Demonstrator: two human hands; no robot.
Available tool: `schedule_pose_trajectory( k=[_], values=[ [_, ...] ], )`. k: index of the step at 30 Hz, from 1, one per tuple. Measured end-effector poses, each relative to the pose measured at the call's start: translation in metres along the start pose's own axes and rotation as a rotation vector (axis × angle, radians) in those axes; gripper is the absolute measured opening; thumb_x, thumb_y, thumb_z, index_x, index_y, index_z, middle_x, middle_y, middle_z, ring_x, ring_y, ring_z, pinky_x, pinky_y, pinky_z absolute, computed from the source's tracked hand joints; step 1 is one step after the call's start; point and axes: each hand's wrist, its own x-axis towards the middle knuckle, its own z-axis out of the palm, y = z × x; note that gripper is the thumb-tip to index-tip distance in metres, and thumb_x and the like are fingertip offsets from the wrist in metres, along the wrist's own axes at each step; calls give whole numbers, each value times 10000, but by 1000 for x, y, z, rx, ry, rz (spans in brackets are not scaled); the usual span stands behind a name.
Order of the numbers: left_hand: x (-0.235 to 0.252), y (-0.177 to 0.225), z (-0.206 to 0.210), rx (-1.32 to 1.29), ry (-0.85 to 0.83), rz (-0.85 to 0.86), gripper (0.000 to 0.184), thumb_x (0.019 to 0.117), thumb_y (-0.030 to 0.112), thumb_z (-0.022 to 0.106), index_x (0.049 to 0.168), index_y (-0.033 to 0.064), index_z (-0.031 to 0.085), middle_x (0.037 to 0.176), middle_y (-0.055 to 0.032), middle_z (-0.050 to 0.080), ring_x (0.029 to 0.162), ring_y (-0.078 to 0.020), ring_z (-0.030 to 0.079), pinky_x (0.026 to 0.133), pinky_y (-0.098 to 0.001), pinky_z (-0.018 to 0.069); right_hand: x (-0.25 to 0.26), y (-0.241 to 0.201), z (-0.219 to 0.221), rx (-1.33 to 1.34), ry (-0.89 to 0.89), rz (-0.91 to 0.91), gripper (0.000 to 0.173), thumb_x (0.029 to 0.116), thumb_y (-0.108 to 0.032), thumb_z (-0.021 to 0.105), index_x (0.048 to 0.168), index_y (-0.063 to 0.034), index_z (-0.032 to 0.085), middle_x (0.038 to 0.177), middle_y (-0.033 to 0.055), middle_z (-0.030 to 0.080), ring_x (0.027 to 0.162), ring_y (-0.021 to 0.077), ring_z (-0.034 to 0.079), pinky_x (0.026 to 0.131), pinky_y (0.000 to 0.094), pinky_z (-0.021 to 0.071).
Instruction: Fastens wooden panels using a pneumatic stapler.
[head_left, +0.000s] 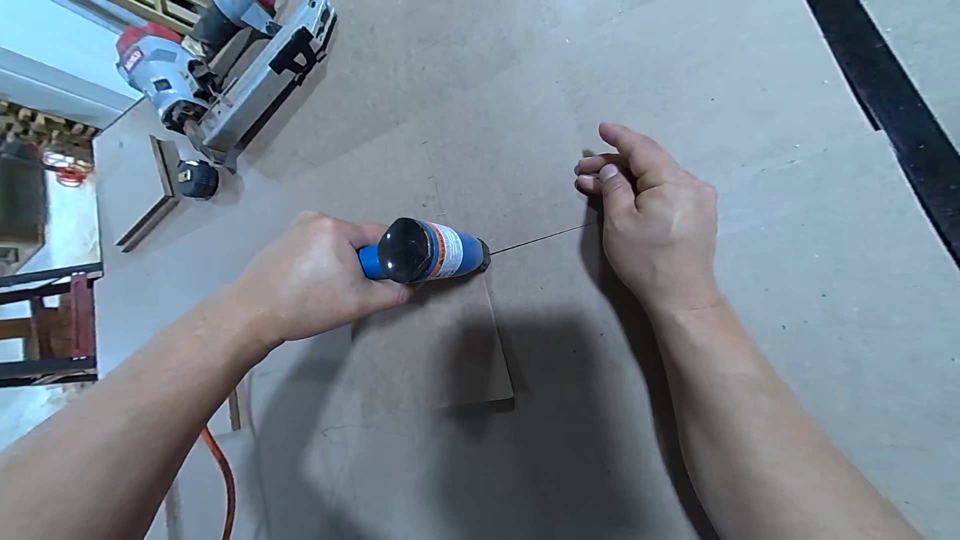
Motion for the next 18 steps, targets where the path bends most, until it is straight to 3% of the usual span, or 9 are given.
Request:
schedule_pose_trajectory(
  k=[8, 18],
  values=[
    [17, 26, 1, 38, -9, 17, 171, 702, 433, 756, 760, 306, 657, 598, 163, 577, 534, 34, 567, 454, -259, 436, 2, -1, -2, 25, -8, 52, 350, 1069, -171, 489, 1393, -200, 618, 1116, -87, 764, 992, 1, 725, 890, 249, 612],
    [42, 67, -1, 37, -37, -29, 177, 741, 411, 798, 767, 294, 667, 594, 142, 569, 524, 5, 554, 448, -275, 418, 4, -1, -9, 113, -48, 95, 359, 1074, -155, 473, 1399, -206, 617, 1119, -93, 759, 989, 6, 723, 885, 259, 616]
  ],
)
